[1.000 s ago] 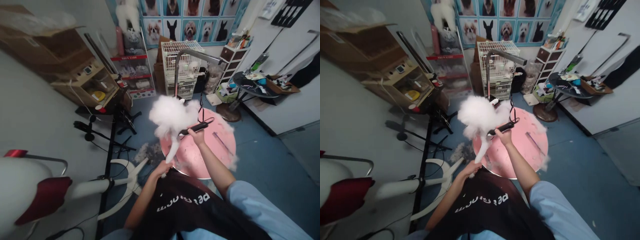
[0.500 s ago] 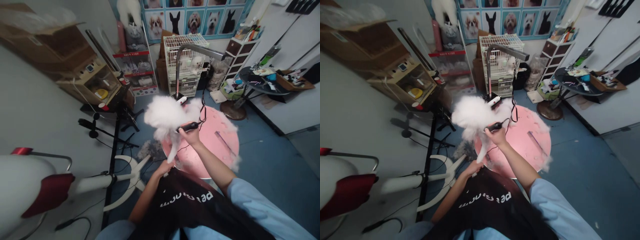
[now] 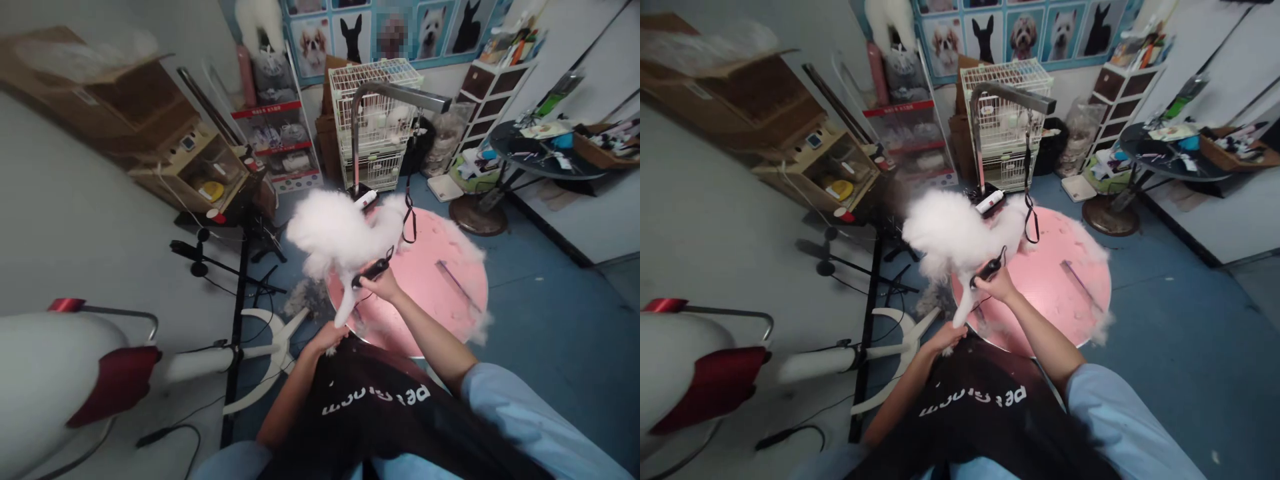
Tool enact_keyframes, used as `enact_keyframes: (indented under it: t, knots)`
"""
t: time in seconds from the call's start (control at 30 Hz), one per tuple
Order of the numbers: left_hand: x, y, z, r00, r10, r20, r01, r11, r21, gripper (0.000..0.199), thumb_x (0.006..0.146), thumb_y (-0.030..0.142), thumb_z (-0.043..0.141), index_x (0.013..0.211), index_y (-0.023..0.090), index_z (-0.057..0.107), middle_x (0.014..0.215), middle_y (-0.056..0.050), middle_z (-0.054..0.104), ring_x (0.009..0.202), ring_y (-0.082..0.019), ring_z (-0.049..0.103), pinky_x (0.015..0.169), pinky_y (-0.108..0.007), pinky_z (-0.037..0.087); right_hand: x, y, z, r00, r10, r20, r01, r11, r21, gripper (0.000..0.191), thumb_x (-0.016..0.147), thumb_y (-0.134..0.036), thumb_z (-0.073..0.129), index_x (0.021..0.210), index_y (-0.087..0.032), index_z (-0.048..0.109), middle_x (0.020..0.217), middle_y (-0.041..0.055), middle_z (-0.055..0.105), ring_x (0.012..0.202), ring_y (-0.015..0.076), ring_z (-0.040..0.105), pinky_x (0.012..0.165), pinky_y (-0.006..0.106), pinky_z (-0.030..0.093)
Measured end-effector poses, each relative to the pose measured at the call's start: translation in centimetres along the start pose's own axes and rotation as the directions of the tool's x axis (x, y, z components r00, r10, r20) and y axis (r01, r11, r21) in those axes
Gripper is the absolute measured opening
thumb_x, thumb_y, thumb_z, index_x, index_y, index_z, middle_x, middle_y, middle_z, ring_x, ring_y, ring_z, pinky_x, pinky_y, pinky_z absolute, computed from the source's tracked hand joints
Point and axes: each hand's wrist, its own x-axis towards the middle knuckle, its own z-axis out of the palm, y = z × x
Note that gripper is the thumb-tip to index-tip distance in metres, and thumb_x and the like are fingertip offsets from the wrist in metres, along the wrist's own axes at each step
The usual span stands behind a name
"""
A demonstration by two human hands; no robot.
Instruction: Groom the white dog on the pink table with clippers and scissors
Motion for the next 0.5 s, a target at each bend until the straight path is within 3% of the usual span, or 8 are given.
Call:
enact_keyframes:
  t: [0.07,0.13,0.2,0.27,0.4,0.5]
  knots:
    - [-0.2,0.1,-0.3,1.000,-0.012,0.008,0.012,1.000,0.008,0.020,0.078,0.026,0.056,0.064,0.014,0.054,0.042,0.005,0.036,0.040,-0.006,0.030,0.044,-0.021,0.024,-0.3,0.8,-0.5,0.998,0.032,-0.052,-0.028,0.998,0.061,0.023,0.060,-0.037,0.064,0.073,-0.023,0.051,0.073,0.0028,0.068,0.071,0.0221,0.066,0.073,0.039,0.056]
    - [-0.4,0.2,-0.5,1.000,-0.027,0.008,0.027,0.999,0.022,0.019,0.079,0.024,0.056,0.063,0.014,0.054,0.041,0.005,0.036,0.040,-0.006,0.030,0.044,-0.022,0.023,-0.5,1.2,-1.2,0.969,0.030,-0.247,-0.008,0.996,0.092,0.021,0.065,-0.039,0.060,0.076,-0.023,0.050,0.077,0.0035,0.068,0.077,0.0220,0.067,0.081,0.041,0.055]
    - [-0.5,0.1,-0.6,0.999,-0.042,0.006,0.042,0.998,0.036,0.020,0.080,0.023,0.056,0.063,0.014,0.054,0.041,0.005,0.036,0.040,-0.007,0.031,0.044,-0.022,0.023,-0.3,1.2,-1.4,0.929,0.023,-0.369,0.011,0.996,0.091,0.022,0.067,-0.039,0.058,0.080,-0.024,0.049,0.084,0.0042,0.069,0.085,0.0221,0.067,0.088,0.042,0.053]
    - [-0.6,0.1,-0.8,0.999,-0.053,0.007,0.053,0.998,0.046,0.021,0.081,0.023,0.055,0.063,0.014,0.055,0.041,0.005,0.037,0.040,-0.006,0.031,0.044,-0.021,0.024,-0.3,1.3,-1.1,0.939,0.025,-0.344,0.008,0.995,0.095,0.026,0.066,-0.039,0.060,0.083,-0.024,0.048,0.087,0.0042,0.069,0.087,0.0225,0.067,0.089,0.042,0.052]
    - [-0.7,-0.3,-1.2,0.998,-0.069,0.009,0.068,0.996,0.060,0.022,0.082,0.027,0.056,0.064,0.014,0.054,0.041,0.006,0.037,0.039,-0.005,0.031,0.043,-0.020,0.024,-0.9,1.4,0.2,0.984,0.044,-0.174,-0.027,0.995,0.097,0.022,0.061,-0.035,0.064,0.076,-0.023,0.053,0.078,0.0038,0.068,0.077,0.0236,0.066,0.080,0.042,0.055]
    - [-0.5,-0.5,-1.4,0.997,-0.075,-0.002,0.075,0.995,0.070,0.026,0.079,0.033,0.061,0.063,0.013,0.054,0.041,0.006,0.038,0.039,-0.005,0.032,0.042,-0.019,0.024,-1.2,1.1,0.3,0.973,0.032,-0.228,-0.015,0.997,0.074,0.018,0.065,-0.035,0.062,0.075,-0.023,0.054,0.078,0.0037,0.068,0.079,0.0237,0.066,0.082,0.042,0.054]
